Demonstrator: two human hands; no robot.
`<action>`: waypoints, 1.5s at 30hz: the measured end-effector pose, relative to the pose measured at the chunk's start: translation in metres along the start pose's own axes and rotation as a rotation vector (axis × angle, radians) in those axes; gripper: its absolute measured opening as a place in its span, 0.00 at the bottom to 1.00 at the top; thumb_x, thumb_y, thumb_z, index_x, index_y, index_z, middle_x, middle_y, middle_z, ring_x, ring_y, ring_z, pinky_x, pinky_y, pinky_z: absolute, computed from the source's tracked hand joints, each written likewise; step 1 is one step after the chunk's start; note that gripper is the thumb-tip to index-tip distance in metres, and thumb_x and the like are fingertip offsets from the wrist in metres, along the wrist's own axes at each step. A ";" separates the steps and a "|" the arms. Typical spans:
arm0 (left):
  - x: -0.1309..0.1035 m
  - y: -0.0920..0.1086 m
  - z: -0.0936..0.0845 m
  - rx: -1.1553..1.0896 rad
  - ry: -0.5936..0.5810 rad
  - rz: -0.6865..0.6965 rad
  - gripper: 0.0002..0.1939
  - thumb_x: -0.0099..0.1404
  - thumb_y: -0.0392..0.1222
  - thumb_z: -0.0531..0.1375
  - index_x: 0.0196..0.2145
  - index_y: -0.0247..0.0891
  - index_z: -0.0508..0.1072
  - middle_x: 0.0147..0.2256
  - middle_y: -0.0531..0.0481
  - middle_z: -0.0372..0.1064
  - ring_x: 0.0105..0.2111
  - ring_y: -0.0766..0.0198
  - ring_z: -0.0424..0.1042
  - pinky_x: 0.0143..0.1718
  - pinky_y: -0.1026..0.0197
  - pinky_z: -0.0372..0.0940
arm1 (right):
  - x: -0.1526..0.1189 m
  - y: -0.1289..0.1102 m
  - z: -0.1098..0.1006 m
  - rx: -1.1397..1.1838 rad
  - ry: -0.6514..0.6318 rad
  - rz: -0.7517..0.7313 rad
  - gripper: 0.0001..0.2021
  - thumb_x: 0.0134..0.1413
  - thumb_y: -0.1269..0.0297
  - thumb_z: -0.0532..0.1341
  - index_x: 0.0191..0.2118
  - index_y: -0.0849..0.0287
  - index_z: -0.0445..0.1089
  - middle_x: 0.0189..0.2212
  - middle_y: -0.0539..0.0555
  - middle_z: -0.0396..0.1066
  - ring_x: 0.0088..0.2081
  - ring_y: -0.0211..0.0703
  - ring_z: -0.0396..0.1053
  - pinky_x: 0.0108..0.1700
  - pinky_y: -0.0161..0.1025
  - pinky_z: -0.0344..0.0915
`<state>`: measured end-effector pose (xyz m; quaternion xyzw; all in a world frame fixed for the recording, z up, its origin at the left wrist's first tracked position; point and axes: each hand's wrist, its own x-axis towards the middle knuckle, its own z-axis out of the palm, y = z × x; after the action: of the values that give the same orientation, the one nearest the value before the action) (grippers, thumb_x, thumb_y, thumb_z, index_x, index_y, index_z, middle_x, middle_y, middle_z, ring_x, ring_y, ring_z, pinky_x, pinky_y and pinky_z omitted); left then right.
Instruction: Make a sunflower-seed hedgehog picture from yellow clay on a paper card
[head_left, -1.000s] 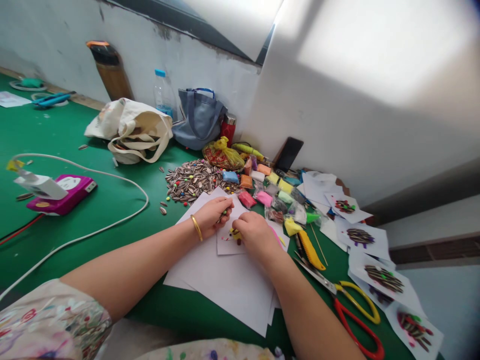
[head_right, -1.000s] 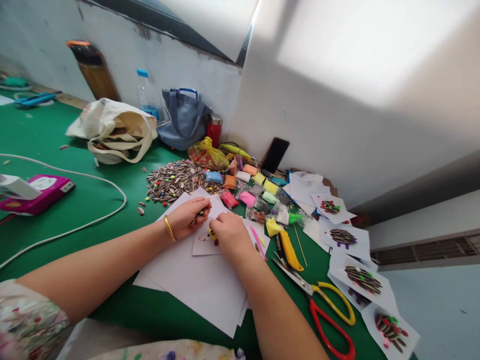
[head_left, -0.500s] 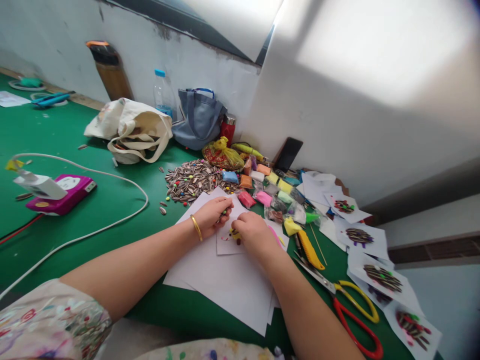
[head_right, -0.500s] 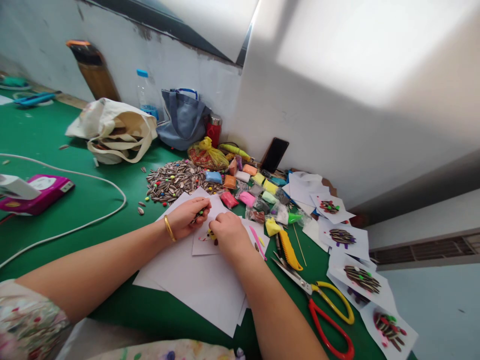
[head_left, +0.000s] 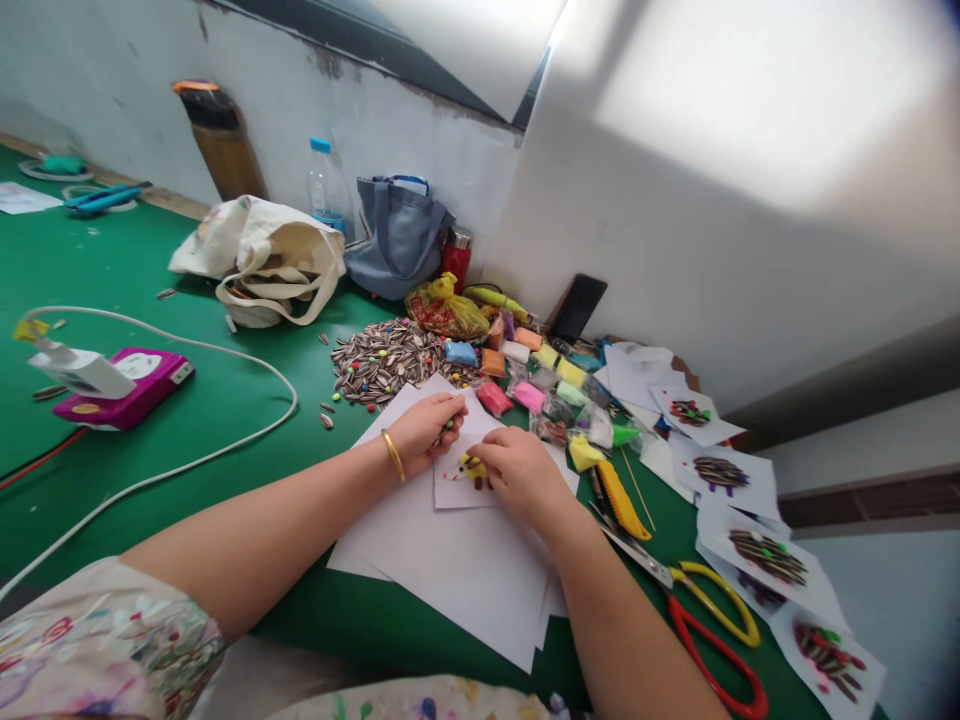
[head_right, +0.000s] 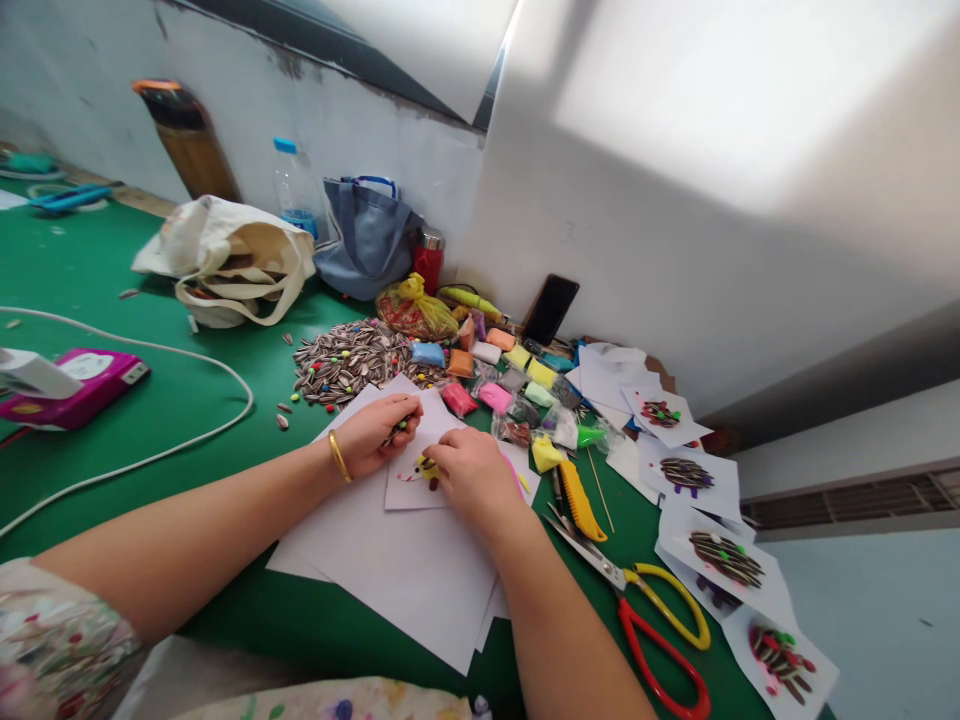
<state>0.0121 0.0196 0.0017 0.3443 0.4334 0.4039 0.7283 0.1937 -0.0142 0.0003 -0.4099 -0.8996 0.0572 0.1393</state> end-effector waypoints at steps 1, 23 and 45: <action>0.000 0.000 0.000 0.000 0.000 -0.001 0.10 0.66 0.44 0.55 0.29 0.37 0.63 0.22 0.58 0.57 0.13 0.78 0.52 0.12 0.74 0.40 | 0.000 0.001 0.001 0.000 -0.003 -0.014 0.16 0.56 0.74 0.56 0.44 0.51 0.76 0.38 0.54 0.74 0.39 0.45 0.67 0.43 0.41 0.59; 0.001 -0.001 -0.002 -0.034 -0.011 0.004 0.10 0.65 0.44 0.57 0.29 0.36 0.63 0.22 0.57 0.57 0.13 0.78 0.53 0.12 0.74 0.41 | 0.000 0.003 0.006 0.038 -0.015 -0.080 0.15 0.51 0.78 0.58 0.41 0.54 0.77 0.37 0.54 0.75 0.39 0.45 0.68 0.44 0.41 0.60; -0.012 -0.003 0.007 0.021 -0.170 -0.074 0.08 0.61 0.42 0.58 0.28 0.36 0.65 0.21 0.56 0.59 0.14 0.77 0.54 0.12 0.73 0.43 | 0.014 -0.006 0.001 0.357 0.480 0.228 0.06 0.58 0.61 0.62 0.38 0.56 0.73 0.35 0.54 0.71 0.41 0.46 0.67 0.46 0.43 0.62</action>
<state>0.0156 0.0064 0.0061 0.3688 0.3866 0.3414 0.7733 0.1800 -0.0077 0.0033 -0.4791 -0.7650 0.1308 0.4100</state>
